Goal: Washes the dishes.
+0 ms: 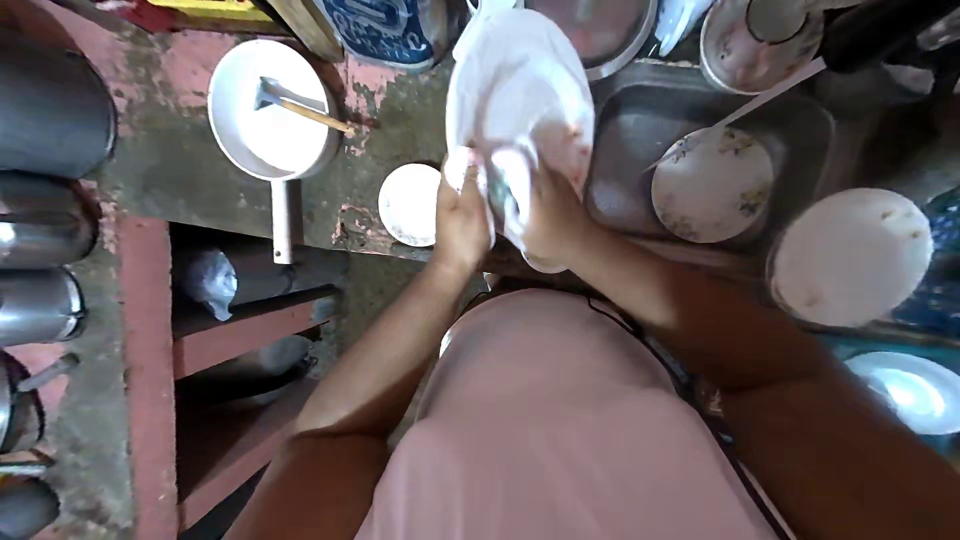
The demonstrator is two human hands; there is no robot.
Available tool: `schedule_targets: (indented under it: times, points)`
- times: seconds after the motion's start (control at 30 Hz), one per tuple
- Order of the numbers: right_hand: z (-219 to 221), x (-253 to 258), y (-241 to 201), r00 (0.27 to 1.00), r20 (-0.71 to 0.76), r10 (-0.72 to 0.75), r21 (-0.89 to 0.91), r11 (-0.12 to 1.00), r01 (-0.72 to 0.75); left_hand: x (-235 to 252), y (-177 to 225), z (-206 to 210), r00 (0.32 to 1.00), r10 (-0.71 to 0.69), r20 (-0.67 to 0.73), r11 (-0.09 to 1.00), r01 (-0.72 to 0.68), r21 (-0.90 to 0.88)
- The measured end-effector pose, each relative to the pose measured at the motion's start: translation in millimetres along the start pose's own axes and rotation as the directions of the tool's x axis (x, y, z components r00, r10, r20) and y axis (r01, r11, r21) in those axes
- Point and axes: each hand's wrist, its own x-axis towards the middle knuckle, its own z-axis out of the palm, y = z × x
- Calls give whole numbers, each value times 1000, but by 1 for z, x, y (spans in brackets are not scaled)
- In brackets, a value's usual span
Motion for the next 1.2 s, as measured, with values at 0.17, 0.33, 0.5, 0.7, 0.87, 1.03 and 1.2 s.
schedule_targets:
  times: [0.17, 0.33, 0.5, 0.7, 0.87, 1.03, 1.2]
  points:
    - [-5, 5, 80, 968, 24, 250, -199, 950, -240, 1, 5, -31, 999, 12, 45, 1000, -12, -14]
    - [-33, 66, 37, 933, -346, 101, -165, 972, -167, -1, 14, -26, 983, -2, 182, 998, -9, 60]
    - [9, 44, -43, 978, -190, -92, 41, 994, 101, 14, 12, -43, 996, 57, 61, 994, -63, 93]
    - [34, 41, 22, 987, -150, 54, -142, 987, -75, 32, 14, -80, 998, 40, 41, 999, -41, 9]
    - [27, 99, -13, 921, -358, 151, -99, 975, -198, 34, 17, -84, 989, 6, 150, 1000, -8, 17]
    - [29, 108, -50, 990, -133, 55, -113, 991, -70, 43, 15, -103, 972, -16, 234, 1000, 18, -9]
    - [45, 116, -44, 935, -339, 103, -123, 981, -152, 43, 13, -104, 966, -13, 256, 998, -3, 65]
